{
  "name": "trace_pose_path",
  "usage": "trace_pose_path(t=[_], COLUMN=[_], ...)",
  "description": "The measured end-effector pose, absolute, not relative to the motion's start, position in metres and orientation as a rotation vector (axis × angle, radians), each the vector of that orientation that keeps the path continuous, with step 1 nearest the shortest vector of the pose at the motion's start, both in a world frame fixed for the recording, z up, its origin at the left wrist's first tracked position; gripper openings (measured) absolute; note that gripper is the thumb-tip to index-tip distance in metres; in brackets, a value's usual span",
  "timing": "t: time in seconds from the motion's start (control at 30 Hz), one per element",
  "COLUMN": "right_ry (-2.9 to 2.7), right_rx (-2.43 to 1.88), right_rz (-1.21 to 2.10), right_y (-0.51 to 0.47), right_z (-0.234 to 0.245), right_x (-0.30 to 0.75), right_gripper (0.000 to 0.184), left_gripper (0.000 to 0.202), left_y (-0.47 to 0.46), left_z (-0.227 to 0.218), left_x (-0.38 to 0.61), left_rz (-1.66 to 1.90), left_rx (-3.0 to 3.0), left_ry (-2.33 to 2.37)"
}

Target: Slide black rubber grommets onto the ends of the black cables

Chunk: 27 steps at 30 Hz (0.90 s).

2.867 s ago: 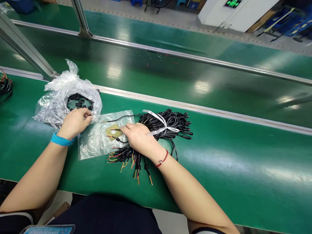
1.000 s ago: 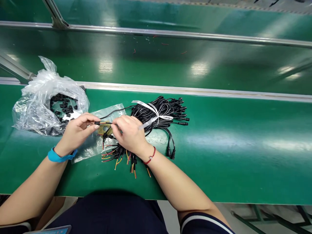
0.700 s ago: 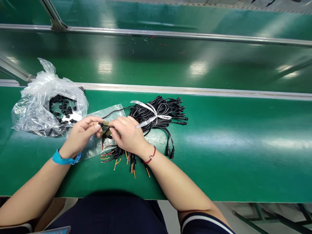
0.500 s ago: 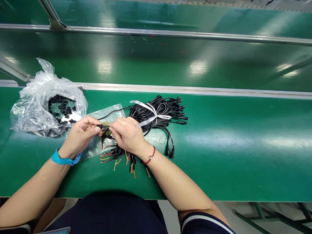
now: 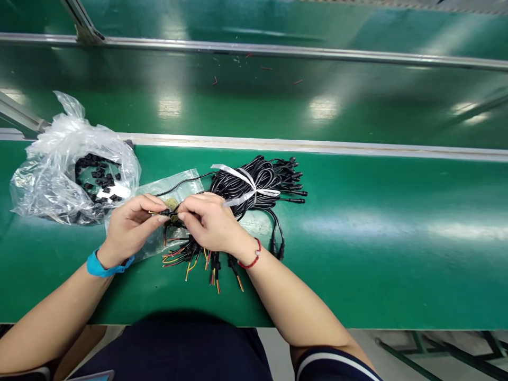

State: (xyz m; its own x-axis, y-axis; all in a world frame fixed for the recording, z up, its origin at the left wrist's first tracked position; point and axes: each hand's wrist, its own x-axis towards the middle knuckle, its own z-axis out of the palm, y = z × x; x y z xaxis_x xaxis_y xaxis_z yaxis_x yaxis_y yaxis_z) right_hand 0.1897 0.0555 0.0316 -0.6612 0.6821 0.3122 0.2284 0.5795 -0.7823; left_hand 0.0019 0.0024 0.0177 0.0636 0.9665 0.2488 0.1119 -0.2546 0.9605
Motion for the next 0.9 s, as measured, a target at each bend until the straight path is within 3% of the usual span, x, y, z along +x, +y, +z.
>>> trace_pose_path(t=[0.43, 0.63, 0.9], right_ry=[-2.214, -2.363, -2.268], right_rx=[-0.754, -0.884, -0.849], right_rz=[0.918, 0.674, 0.681], right_y=[0.052, 0.049, 0.051], right_z=[0.030, 0.022, 0.029], right_x=[0.188, 0.180, 0.186], right_gripper=[0.015, 0.018, 0.010], left_gripper=[0.010, 0.009, 0.013], left_y=[0.005, 0.005, 0.005], left_z=[0.017, 0.006, 0.013], left_x=[0.009, 0.007, 0.003], left_rz=[1.220, 1.123, 1.245], left_rx=[1.350, 1.357, 1.348], left_ry=[1.209, 1.310, 1.301])
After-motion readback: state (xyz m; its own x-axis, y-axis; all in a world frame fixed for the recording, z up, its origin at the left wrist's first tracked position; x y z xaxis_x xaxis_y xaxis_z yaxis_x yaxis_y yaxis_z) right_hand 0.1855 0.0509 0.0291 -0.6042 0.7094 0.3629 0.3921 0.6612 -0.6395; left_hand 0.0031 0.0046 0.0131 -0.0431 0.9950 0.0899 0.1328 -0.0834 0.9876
